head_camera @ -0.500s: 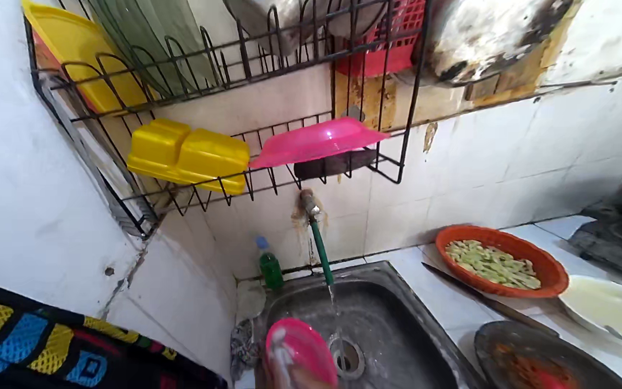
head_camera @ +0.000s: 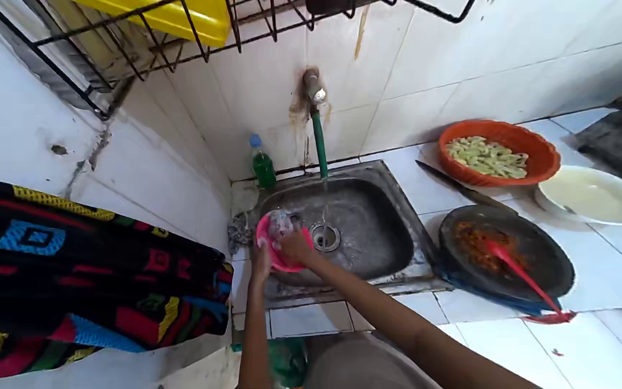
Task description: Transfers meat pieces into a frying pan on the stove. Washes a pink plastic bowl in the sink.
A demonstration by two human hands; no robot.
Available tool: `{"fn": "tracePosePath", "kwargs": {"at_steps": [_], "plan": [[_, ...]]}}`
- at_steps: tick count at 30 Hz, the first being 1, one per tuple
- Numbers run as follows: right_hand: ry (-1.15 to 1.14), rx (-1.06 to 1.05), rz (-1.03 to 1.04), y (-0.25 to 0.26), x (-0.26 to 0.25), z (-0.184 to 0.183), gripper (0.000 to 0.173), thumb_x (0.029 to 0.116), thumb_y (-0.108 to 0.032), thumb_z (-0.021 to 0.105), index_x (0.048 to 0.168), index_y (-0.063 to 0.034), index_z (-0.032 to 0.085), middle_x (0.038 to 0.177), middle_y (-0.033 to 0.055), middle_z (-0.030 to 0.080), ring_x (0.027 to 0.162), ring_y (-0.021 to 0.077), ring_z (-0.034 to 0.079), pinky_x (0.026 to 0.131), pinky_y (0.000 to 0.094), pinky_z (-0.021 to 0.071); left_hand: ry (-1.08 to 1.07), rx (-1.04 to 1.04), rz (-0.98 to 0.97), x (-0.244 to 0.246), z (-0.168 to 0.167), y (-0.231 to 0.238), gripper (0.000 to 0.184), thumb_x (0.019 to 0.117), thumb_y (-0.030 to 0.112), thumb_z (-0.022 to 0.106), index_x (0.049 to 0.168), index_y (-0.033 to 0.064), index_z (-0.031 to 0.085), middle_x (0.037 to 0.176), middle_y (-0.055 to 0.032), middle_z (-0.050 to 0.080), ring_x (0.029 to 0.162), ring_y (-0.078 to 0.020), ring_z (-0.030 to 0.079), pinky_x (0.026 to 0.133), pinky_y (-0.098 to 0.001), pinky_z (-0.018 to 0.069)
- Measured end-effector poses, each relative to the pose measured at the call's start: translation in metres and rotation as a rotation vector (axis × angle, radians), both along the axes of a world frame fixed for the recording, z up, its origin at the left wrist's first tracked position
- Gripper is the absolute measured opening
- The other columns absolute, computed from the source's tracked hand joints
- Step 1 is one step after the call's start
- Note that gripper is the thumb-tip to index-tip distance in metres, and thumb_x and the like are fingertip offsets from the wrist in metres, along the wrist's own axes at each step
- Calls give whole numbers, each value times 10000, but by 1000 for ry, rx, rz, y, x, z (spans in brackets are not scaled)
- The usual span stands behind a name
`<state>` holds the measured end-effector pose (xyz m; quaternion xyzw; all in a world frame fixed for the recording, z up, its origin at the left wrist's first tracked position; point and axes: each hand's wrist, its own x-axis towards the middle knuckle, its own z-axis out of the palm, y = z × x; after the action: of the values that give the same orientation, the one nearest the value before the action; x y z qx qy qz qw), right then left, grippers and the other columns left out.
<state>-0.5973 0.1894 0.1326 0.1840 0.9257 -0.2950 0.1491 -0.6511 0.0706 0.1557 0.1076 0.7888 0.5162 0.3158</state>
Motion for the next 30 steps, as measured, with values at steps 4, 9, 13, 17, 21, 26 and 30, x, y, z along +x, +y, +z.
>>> {"fn": "tracePosePath", "kwargs": {"at_steps": [4,9,13,17,21,26,30], "plan": [[-254,-208,127,-9,21,25,528,1105,-267,452,1468,117,461,1514,383,427,1441,560,360,1170,716,231,92,-34,129,2,2,1,522,1115,173,348,1590,-22,257,1527,-378,366,1416,-499,385,1153,-583,323],[42,-844,-177,-22,32,51,389,1112,-99,385,1439,97,463,1348,270,573,1182,276,583,1039,420,453,108,91,149,12,-18,5,533,1100,138,317,1570,-93,222,1566,-360,312,1457,-441,348,1201,-520,289],[196,-691,-125,-15,18,24,417,1091,-92,424,1439,135,469,1433,307,539,1352,331,525,1169,443,371,95,132,114,21,-14,12,555,1095,153,325,1581,-80,194,1592,-338,277,1476,-415,323,1207,-506,283],[-99,-355,105,-2,18,14,506,1119,-253,413,1468,109,464,1488,358,474,1432,499,418,1192,631,280,135,150,160,16,-14,5,537,1101,128,291,1578,-93,183,1582,-358,282,1482,-417,314,1215,-487,264],[75,-689,4,-9,35,48,363,1087,-80,444,1368,132,532,1318,322,592,1221,372,583,1079,504,426,101,148,190,18,-20,4,550,1107,164,277,1592,-68,159,1581,-345,295,1470,-414,335,1199,-505,293],[422,-805,-151,-28,21,37,474,1058,-21,452,1502,135,392,1503,330,469,1410,361,477,1203,455,343,-21,106,115,15,-18,0,595,1128,378,174,1557,-10,309,1465,-290,469,1277,-387,517,1007,-575,458],[264,-225,-41,-4,5,15,488,1053,-163,555,1485,53,488,1539,313,450,1483,487,347,1244,675,74,38,77,43,15,-8,1,549,1130,274,213,1580,-42,213,1539,-322,367,1380,-388,438,1111,-544,384]]}}
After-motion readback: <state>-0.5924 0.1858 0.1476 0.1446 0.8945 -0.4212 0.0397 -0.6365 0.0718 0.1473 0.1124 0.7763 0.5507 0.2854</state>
